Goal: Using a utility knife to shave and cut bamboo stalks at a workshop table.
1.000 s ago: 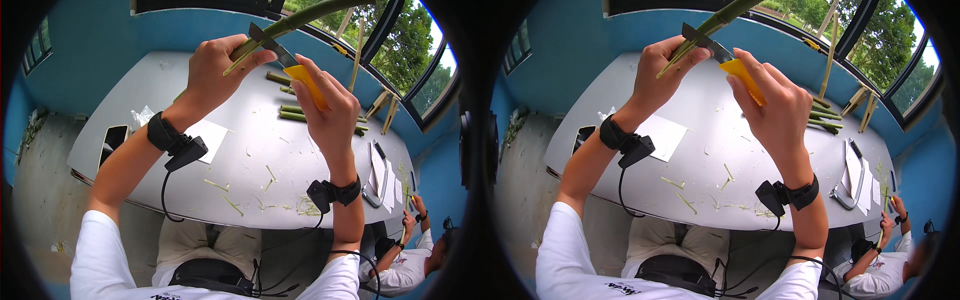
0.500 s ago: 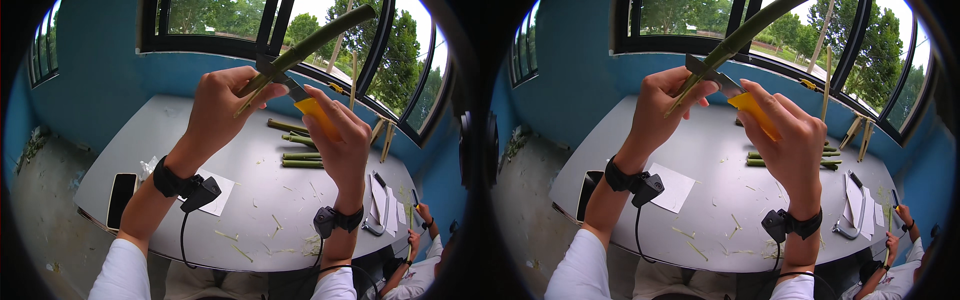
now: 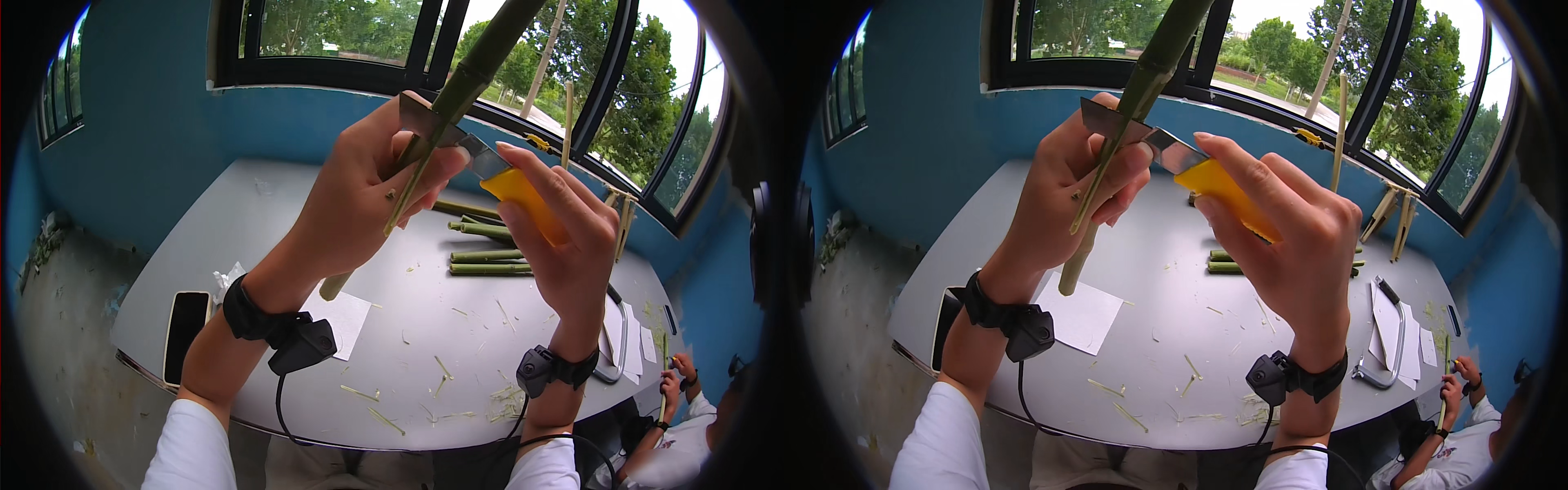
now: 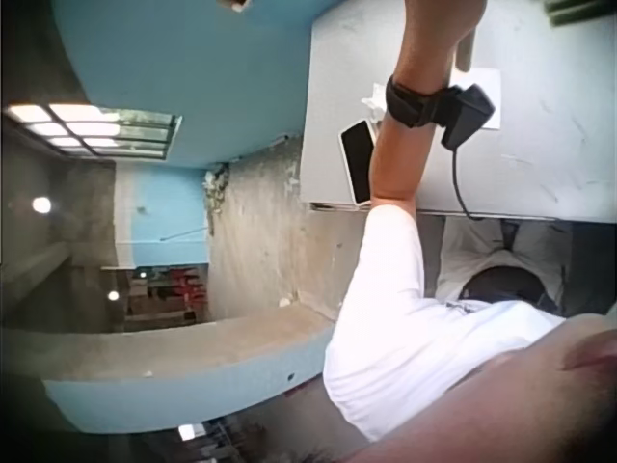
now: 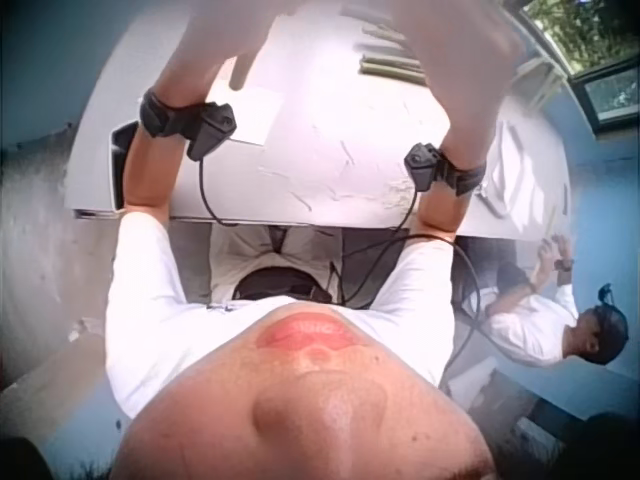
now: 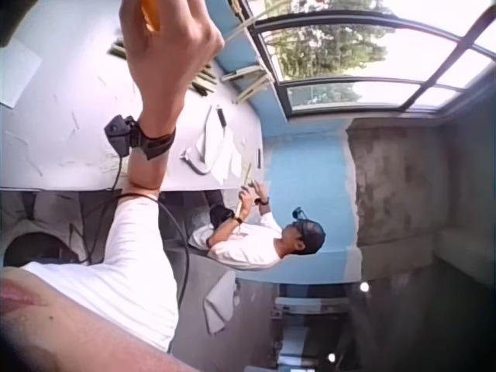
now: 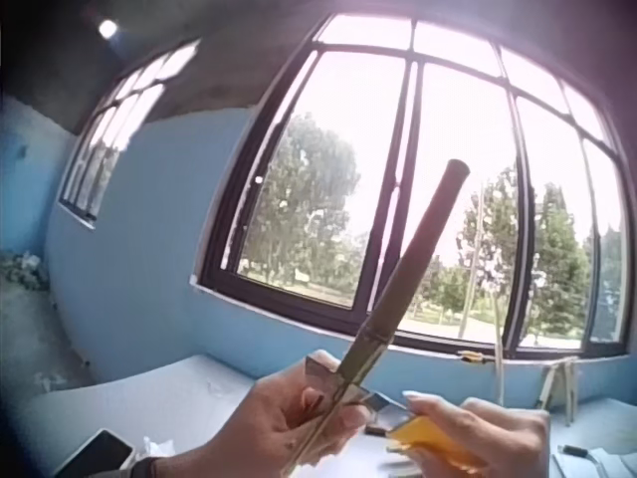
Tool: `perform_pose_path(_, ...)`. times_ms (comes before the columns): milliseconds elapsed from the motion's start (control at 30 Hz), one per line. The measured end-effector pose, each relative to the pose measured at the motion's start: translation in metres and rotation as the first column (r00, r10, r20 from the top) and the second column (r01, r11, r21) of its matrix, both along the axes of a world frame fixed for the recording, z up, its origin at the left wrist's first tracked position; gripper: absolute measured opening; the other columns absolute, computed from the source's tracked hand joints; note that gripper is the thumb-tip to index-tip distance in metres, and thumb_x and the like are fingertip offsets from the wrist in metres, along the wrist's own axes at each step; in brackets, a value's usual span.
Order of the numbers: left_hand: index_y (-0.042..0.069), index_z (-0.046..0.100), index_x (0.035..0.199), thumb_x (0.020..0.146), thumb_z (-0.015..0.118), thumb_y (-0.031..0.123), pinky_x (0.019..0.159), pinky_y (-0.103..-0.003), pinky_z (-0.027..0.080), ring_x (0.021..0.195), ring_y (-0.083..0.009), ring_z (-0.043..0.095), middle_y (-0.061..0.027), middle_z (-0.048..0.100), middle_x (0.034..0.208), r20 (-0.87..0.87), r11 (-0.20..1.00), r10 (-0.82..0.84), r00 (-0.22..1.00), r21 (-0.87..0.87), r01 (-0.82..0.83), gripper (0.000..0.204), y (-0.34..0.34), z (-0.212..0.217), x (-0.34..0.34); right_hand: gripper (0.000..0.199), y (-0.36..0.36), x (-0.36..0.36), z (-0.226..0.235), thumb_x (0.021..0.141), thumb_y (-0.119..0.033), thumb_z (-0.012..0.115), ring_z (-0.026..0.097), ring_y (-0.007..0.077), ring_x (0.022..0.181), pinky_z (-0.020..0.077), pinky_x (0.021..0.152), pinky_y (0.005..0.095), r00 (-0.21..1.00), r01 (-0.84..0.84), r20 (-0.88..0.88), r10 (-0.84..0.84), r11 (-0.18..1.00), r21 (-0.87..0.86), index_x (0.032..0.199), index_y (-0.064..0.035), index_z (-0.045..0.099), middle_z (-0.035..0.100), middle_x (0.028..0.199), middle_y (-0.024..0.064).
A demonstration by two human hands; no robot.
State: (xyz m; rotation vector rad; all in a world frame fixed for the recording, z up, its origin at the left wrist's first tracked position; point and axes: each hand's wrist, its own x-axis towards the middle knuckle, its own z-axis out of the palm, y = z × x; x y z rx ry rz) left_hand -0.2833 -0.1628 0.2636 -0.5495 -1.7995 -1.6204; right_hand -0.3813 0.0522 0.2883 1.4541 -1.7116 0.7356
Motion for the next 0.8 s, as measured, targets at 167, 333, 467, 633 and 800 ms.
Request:
perform_pose_path(167, 0.01, 0.059, 0.114, 0.107, 0.067, 0.032, 0.048, -0.02, 0.031, 0.055, -0.0005, 0.04, 0.0062, 0.048, 0.07, -0.007, 0.984, 0.125, 0.992, -0.124, -0.125, 0.025, 0.016, -0.002, 0.022, 0.052, 0.019, 0.015, -0.001, 0.088, -0.005, 0.079, 0.067, 0.0149, 0.074, 0.053, 0.065, 0.0285, 1.0, 0.01, -0.022, -0.009, 0.999, 0.042, 0.139, -0.0065, 0.07, 0.07, 0.09, 0.0086)
perform_pose_path(333, 0.006, 0.06, 0.115, 0.107, 0.067, 0.03, 0.049, -0.02, 0.036, 0.053, -0.0017, 0.047, 0.0017, 0.058, 0.073, 0.161, 0.991, 0.117, 0.98, -0.079, -0.106, 0.026, 0.033, -0.03, 0.051, 0.055, 0.029, 0.035, -0.039, 0.081, -0.014, 0.086, 0.063, 0.0177, 0.057, 0.0492, 0.053, 0.0306, 0.998, -0.023, -0.052, 0.023, 1.0, 0.003, 0.135, -0.0138, 0.073, 0.068, 0.076, 0.0023)
perform_pose_path(467, 0.004, 0.059, 0.112, 0.106, 0.069, 0.029, 0.048, -0.022, 0.045, 0.052, -0.0073, 0.058, -0.0087, 0.069, 0.079, 0.272, 0.997, 0.021, 0.962, 0.066, -0.04, 0.027, 0.041, -0.055, 0.071, 0.053, 0.032, 0.046, -0.07, 0.083, -0.015, 0.085, 0.061, 0.0175, 0.055, 0.0467, 0.051, 0.0319, 0.998, -0.044, 0.045, 0.042, 0.998, 0.041, 0.136, -0.0141, 0.072, 0.067, 0.074, 0.001)
perform_pose_path(633, 0.005, 0.06, 0.105, 0.104, 0.071, 0.027, 0.044, -0.023, 0.041, 0.046, -0.0069, 0.054, -0.0025, 0.063, 0.062, 0.405, 0.986, -0.035, 0.914, 0.164, -0.034, 0.024, 0.041, -0.08, 0.067, 0.048, 0.029, 0.025, -0.1, 0.089, -0.019, 0.081, 0.063, 0.0194, 0.057, 0.0481, 0.053, 0.0323, 0.986, -0.126, 0.123, 0.115, 0.988, 0.086, 0.136, -0.0169, 0.072, 0.069, 0.078, 0.0014)
perform_pose_path(800, 0.005, 0.057, 0.11, 0.104, 0.069, 0.029, 0.041, -0.023, 0.04, 0.039, -0.0071, 0.051, 0.0021, 0.055, 0.054, 0.484, 0.993, 0.014, 0.875, 0.097, -0.069, 0.027, 0.034, -0.106, 0.057, 0.046, 0.025, 0.026, -0.122, 0.089, -0.02, 0.081, 0.066, 0.0193, 0.059, 0.0494, 0.054, 0.0313, 0.977, -0.109, 0.194, 0.087, 0.988, 0.106, 0.134, -0.0187, 0.072, 0.072, 0.08, 0.0014)
